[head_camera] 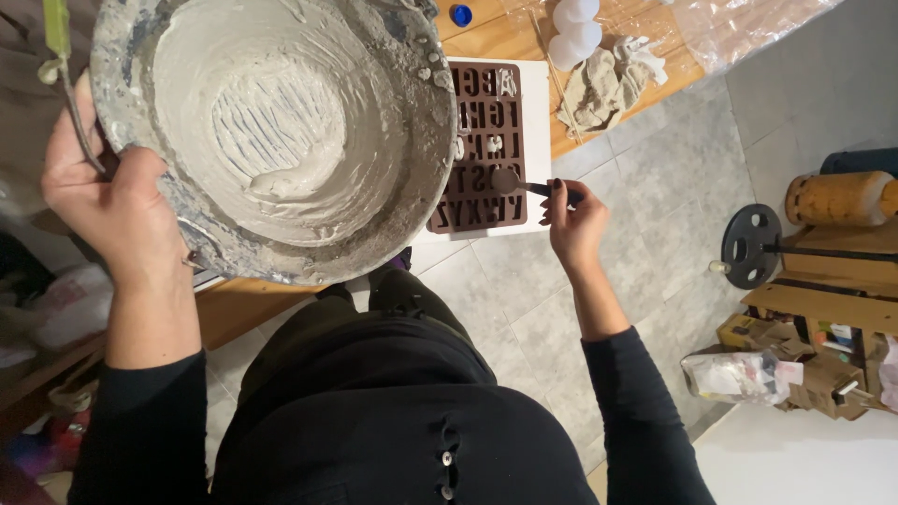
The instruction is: Mixing craft paste and carefully filling alphabet molds using a spoon and a stick.
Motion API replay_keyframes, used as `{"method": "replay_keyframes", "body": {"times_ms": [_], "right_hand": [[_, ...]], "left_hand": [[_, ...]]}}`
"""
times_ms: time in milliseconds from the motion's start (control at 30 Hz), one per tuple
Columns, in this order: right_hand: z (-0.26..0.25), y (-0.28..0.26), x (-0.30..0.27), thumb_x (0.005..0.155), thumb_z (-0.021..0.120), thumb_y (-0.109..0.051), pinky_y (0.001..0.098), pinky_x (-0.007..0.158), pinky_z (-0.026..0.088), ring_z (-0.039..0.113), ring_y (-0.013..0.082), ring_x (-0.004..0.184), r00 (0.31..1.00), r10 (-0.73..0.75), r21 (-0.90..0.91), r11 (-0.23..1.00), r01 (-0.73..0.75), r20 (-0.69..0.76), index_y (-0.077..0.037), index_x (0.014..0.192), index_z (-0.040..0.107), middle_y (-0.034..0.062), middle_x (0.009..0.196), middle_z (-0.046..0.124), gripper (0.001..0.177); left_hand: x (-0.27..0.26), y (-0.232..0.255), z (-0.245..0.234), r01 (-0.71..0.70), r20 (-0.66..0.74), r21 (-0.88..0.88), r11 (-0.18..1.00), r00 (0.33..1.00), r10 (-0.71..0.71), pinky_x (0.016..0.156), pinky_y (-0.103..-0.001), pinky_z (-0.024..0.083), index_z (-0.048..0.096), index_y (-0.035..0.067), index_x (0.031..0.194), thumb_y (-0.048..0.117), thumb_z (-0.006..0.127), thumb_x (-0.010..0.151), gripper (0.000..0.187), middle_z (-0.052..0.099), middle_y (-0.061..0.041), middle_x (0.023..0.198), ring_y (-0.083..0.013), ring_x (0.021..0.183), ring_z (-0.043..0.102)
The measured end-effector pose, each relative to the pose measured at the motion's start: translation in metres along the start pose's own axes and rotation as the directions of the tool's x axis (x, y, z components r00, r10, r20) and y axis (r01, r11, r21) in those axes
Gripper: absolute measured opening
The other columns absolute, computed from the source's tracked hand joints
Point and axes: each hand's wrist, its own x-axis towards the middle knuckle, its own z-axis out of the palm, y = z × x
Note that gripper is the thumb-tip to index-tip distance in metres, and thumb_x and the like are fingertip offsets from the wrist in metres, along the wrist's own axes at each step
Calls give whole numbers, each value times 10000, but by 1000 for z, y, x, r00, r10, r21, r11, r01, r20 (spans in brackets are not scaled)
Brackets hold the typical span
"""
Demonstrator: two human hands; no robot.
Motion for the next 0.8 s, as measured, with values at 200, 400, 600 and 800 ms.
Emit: {"method": "replay_keyframes", "body": {"times_ms": [200, 400, 600, 800], "right_hand": [[3, -8, -2, 1071, 606, -172, 245, 533, 552, 675, 106, 602, 999, -36, -84, 996, 35, -13, 113, 1073, 679, 107, 769, 717, 295], [6, -16, -7, 1055, 614, -137, 252, 538, 559, 705, 125, 599, 999, -39, -188, 982, 35, -18, 94, 1074, 692, 113, 761, 734, 245], [12, -19, -15, 1045, 613, -98, 264, 558, 577, 720, 143, 627, 993, -107, -177, 979, 97, -46, 81, 1069, 689, 126, 782, 735, 196], [18, -13, -19, 1042, 629, -81, 275, 570, 587, 734, 163, 646, 979, -195, -249, 952, 177, -52, 62, 1058, 702, 129, 818, 735, 161]], "left_hand": [[0, 0, 0, -4, 3, -2, 1000, 1000, 4, 1107, -243, 518, 607, -104, 1453, -161, 439, 887, 593, 709, -156, 1352, -148, 1175, 698], [1, -2, 0, 4, -20, -31, 1000, 1000, -4, 1110, -249, 522, 605, -109, 1449, -164, 445, 880, 594, 708, -161, 1359, -152, 1175, 699], [2, -13, -6, 7, -31, -41, 999, 999, -9, 1114, -247, 517, 594, -119, 1454, -170, 446, 876, 598, 702, -170, 1379, -158, 1191, 698], [5, 5, 4, 1, -1, -13, 1000, 1000, -1, 1112, -261, 526, 592, -123, 1443, -156, 433, 859, 605, 700, -178, 1378, -167, 1176, 700]]}}
